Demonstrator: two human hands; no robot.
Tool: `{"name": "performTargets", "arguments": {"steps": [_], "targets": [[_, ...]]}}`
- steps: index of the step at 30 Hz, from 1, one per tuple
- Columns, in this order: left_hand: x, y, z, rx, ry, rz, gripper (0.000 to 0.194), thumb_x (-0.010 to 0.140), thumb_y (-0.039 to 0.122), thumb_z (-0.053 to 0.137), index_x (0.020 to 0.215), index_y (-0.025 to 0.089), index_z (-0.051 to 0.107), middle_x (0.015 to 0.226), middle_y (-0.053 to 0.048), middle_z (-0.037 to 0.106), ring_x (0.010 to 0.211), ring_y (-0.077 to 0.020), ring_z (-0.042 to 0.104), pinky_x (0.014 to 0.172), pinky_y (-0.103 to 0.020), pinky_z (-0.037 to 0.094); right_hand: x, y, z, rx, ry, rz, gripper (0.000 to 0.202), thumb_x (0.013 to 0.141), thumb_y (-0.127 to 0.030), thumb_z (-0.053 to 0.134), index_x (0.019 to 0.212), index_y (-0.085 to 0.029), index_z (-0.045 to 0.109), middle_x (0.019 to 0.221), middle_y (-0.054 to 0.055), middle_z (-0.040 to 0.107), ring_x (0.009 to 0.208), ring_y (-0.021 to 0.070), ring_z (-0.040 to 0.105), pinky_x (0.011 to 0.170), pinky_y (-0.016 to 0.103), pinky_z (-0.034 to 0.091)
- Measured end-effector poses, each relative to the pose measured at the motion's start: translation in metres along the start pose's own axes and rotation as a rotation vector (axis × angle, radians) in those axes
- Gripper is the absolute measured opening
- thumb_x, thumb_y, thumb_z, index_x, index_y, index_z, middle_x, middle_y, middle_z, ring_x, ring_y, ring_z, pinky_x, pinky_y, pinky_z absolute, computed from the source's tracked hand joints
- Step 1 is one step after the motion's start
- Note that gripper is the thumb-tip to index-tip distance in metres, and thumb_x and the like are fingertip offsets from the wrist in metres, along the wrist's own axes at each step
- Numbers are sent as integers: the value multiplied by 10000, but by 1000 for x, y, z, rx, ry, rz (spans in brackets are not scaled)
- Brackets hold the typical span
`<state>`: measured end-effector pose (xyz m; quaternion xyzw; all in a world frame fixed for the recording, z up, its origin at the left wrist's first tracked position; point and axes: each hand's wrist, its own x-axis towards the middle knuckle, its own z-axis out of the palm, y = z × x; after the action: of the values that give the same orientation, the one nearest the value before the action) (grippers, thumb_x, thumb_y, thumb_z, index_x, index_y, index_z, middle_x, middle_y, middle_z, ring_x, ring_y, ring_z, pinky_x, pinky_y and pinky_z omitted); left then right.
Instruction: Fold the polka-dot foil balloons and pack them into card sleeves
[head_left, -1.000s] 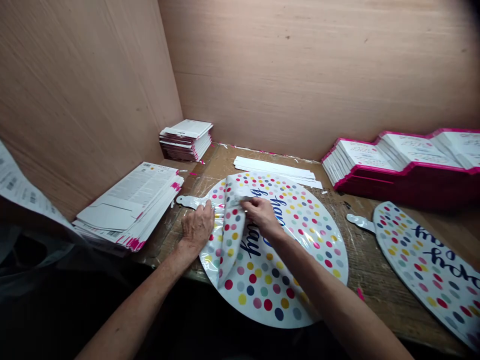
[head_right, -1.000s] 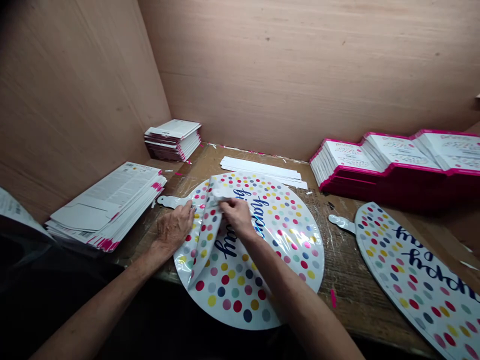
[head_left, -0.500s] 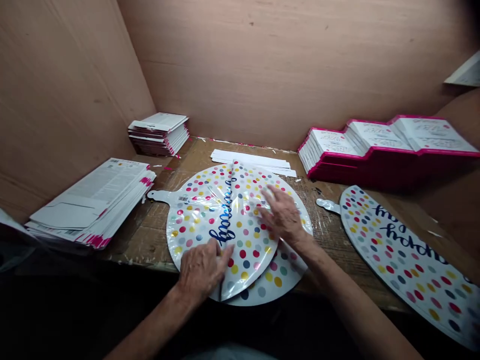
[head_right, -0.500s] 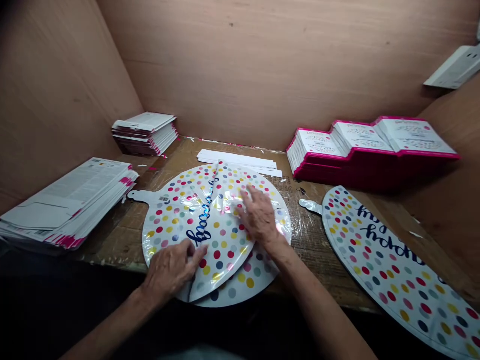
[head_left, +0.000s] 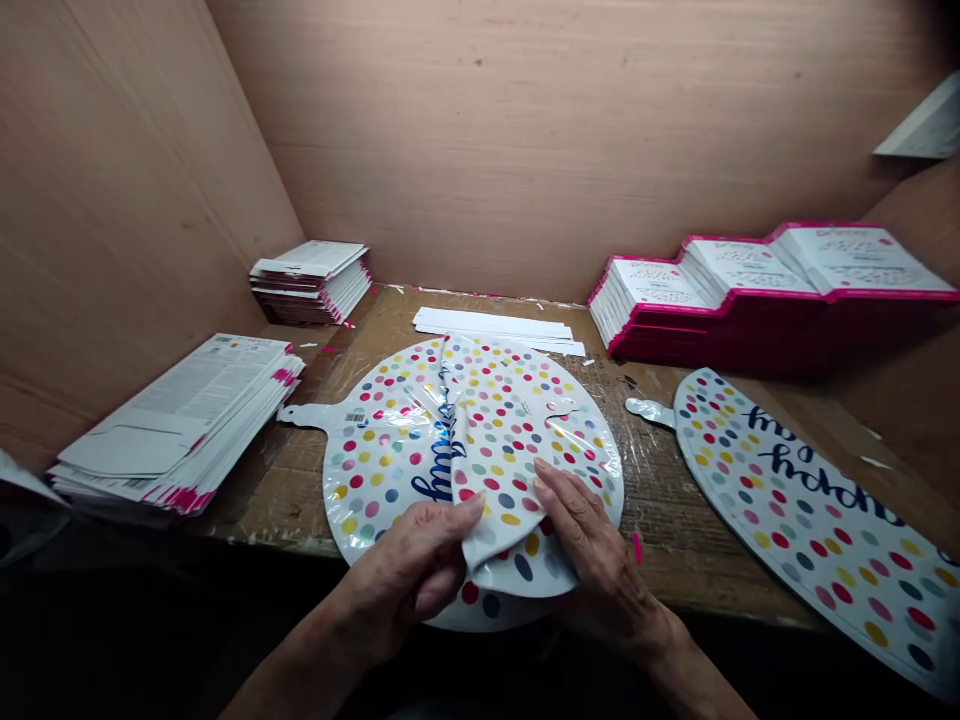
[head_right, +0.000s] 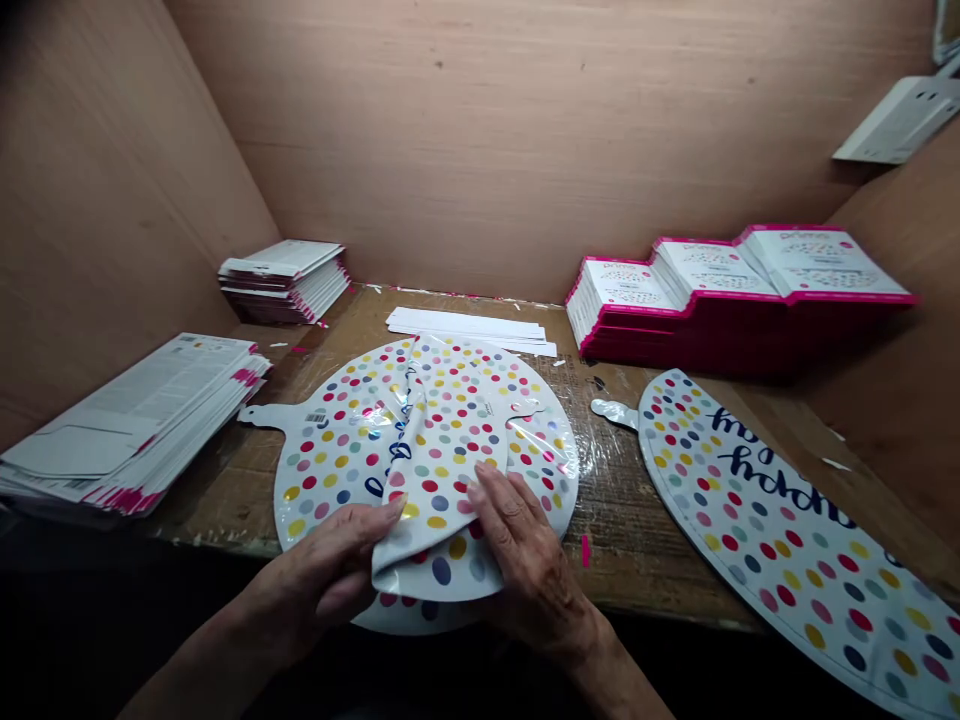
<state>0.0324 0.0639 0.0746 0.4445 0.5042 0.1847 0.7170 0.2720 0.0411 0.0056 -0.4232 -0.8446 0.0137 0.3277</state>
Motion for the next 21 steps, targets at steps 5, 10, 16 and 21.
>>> {"name": "performTargets", "arguments": {"steps": [5,10,16,21], "targets": [[39,21,-30,834,575,656,557,846,660,419,911,185,704,900,-106,725,894,-253,648,829,-351,485,-15,14,8,-134,9,-112,607,929,-85,438,1517,-199,345,1390,158,566,1329,257,500,1052,460,483],[82,7,-71,1047,86,779,648,933,598,244,1216,181,652,1297,-117,647,1235,-276,553,1081,-402,369,38,22,-31,51,-352,31,384,844,-135,523,1173,-249,683,1178,65,712,1025,225,684,861,324,558],[96,5,-75,802,386,468,528,880,628,373,904,210,696,838,-39,720,808,-224,654,710,-296,484,177,90,-44,254,-451,462,224,802,-293,566,666,-159,682,569,-20,598,521,125,535,487,214,372],[129,18,-66,670,721,312,313,844,449,514,722,194,648,654,0,670,659,-168,622,606,-253,422,147,142,-25,264,86,672,548,766,-652,618,977,-156,717,975,93,716,859,210,643,731,290,489]]}}
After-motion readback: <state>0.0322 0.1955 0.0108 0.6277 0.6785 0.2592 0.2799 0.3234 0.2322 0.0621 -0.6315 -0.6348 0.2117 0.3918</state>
